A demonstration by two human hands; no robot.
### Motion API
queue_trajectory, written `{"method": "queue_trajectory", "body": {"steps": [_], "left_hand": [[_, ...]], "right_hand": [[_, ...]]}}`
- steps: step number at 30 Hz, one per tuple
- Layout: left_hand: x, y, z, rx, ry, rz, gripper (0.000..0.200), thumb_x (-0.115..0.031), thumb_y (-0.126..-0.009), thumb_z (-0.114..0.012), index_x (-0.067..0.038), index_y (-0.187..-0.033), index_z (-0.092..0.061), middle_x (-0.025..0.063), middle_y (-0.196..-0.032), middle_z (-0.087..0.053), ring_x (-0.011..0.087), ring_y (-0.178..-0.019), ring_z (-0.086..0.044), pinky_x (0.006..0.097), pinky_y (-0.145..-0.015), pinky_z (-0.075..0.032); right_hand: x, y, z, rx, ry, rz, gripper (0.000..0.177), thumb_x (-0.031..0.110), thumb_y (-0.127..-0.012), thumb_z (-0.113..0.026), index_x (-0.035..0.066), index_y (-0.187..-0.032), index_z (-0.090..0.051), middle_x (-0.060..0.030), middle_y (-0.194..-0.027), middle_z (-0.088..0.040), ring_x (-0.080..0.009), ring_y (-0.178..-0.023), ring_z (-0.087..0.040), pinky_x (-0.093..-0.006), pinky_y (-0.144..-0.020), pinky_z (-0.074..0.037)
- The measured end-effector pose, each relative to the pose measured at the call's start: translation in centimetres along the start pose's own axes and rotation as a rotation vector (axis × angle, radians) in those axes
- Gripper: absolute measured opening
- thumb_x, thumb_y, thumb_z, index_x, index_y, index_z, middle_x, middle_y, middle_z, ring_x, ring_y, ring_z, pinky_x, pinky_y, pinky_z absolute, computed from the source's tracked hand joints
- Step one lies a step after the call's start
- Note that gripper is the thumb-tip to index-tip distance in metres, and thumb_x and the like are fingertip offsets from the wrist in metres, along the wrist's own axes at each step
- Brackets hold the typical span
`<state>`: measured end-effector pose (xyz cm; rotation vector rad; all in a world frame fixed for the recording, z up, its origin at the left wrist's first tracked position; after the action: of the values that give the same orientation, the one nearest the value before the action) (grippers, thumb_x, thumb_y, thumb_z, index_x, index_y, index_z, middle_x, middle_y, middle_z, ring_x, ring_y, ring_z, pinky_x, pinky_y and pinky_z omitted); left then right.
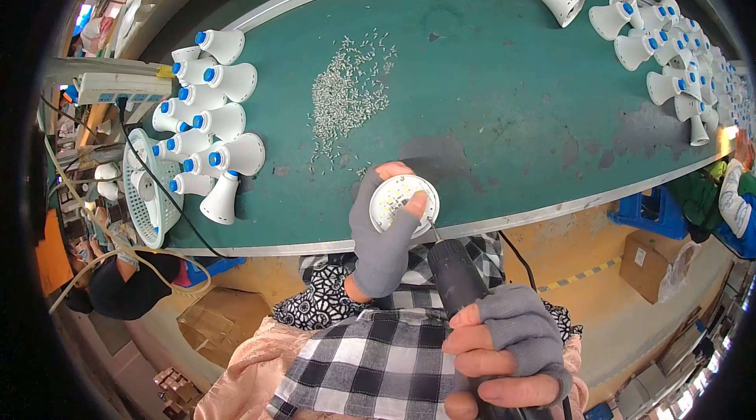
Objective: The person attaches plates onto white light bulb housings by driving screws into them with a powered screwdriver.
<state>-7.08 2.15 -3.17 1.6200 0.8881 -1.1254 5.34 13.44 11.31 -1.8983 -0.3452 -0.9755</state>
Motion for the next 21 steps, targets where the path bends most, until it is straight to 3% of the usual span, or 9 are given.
{"method": "queue_trajectory", "body": {"steps": [2,5,8,11,13,17,19,21], "left_hand": [[0.1,0.0,0.1,0.008,-0.023,-0.017,0.028,-0.01,-0.085,-0.064,-0.002,-0.109,-0.054,0.0045,-0.097,-0.058,0.0095,-0.084,-0.059,0.0238,-0.073,-0.049],[0.2,0.0,0.0,0.007,-0.004,-0.002,0.027,-0.01,-0.083,-0.065,-0.002,-0.107,-0.055,0.0053,-0.1,-0.057,0.01,-0.085,-0.058,0.0241,-0.074,-0.049],[0.0,0.0,-0.1,0.028,-0.007,-0.001,0.027,-0.007,-0.081,-0.067,-0.001,-0.105,-0.056,0.0089,-0.108,-0.055,0.0161,-0.096,-0.056,0.0283,-0.084,-0.047],[0.1,0.0,-0.1,0.031,-0.017,-0.025,0.027,-0.007,-0.08,-0.068,-0.001,-0.104,-0.057,0.0094,-0.106,-0.055,0.0168,-0.096,-0.056,0.029,-0.084,-0.046],[0.0,0.1,-0.2,0.031,-0.017,-0.023,0.028,-0.007,-0.081,-0.068,-0.001,-0.105,-0.056,0.0091,-0.107,-0.055,0.0162,-0.096,-0.056,0.0284,-0.083,-0.047],[0.1,0.3,-0.2,-0.001,0.086,0.053,0.027,-0.009,-0.084,-0.066,-0.002,-0.108,-0.056,0.0076,-0.106,-0.057,0.0143,-0.094,-0.057,0.0273,-0.082,-0.048],[-0.5,0.3,-0.2,0.011,0.2,0.155,0.027,-0.01,-0.086,-0.065,-0.003,-0.11,-0.056,0.0067,-0.104,-0.059,0.0129,-0.092,-0.058,0.0271,-0.08,-0.049],[-0.4,0.3,0.1,0.013,0.281,0.218,0.029,-0.012,-0.086,-0.064,-0.003,-0.113,-0.055,0.0065,-0.1,-0.06,0.0132,-0.09,-0.059,0.0276,-0.079,-0.05]], "right_hand": [[0.0,-1.5,-0.4,0.25,0.047,-0.063,0.044,0.02,-0.075,-0.079,0.013,-0.091,-0.039,-0.0059,-0.062,-0.055,-0.0199,-0.048,-0.059,-0.0368,-0.054,-0.05],[-0.4,-2.4,-1.2,0.311,0.04,-0.039,0.042,0.02,-0.075,-0.079,0.013,-0.088,-0.039,-0.0047,-0.062,-0.055,-0.0193,-0.051,-0.06,-0.0373,-0.057,-0.051],[-0.8,-3.0,-1.7,0.331,0.076,-0.054,0.041,0.021,-0.075,-0.078,0.014,-0.087,-0.039,-0.0029,-0.06,-0.054,-0.0184,-0.052,-0.06,-0.0369,-0.058,-0.052],[-0.9,-3.3,-2.0,0.359,0.092,-0.058,0.04,0.021,-0.076,-0.078,0.013,-0.087,-0.04,-0.0023,-0.06,-0.054,-0.0185,-0.052,-0.06,-0.037,-0.059,-0.052],[-1.1,-3.1,-1.6,0.324,0.032,-0.069,0.038,0.014,-0.072,-0.08,0.011,-0.087,-0.046,-0.0042,-0.067,-0.059,-0.021,-0.058,-0.063,-0.0372,-0.061,-0.054],[-1.4,-3.6,-1.2,0.319,-0.005,-0.027,0.043,0.022,-0.078,-0.078,0.013,-0.091,-0.038,-0.0018,-0.063,-0.055,-0.0185,-0.052,-0.059,-0.0368,-0.061,-0.051],[-2.2,-4.0,0.5,0.127,-0.205,-0.054,0.041,0.02,-0.079,-0.076,0.013,-0.092,-0.038,-0.0015,-0.065,-0.055,-0.0166,-0.051,-0.058,-0.0347,-0.059,-0.05],[-2.1,-4.3,3.1,-0.196,-0.299,-0.128,0.036,0.018,-0.081,-0.071,0.012,-0.092,-0.038,-0.0023,-0.067,-0.052,-0.0155,-0.053,-0.055,-0.0332,-0.061,-0.047]]}}
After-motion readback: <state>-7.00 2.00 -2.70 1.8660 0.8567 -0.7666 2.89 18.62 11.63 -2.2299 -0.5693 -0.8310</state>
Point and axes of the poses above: each hand's wrist, its own y-axis away from the middle knuckle, its own z-axis out of the back of the hand, x = y × z, the point moved 8 cm from there along -y, towards the middle knuckle
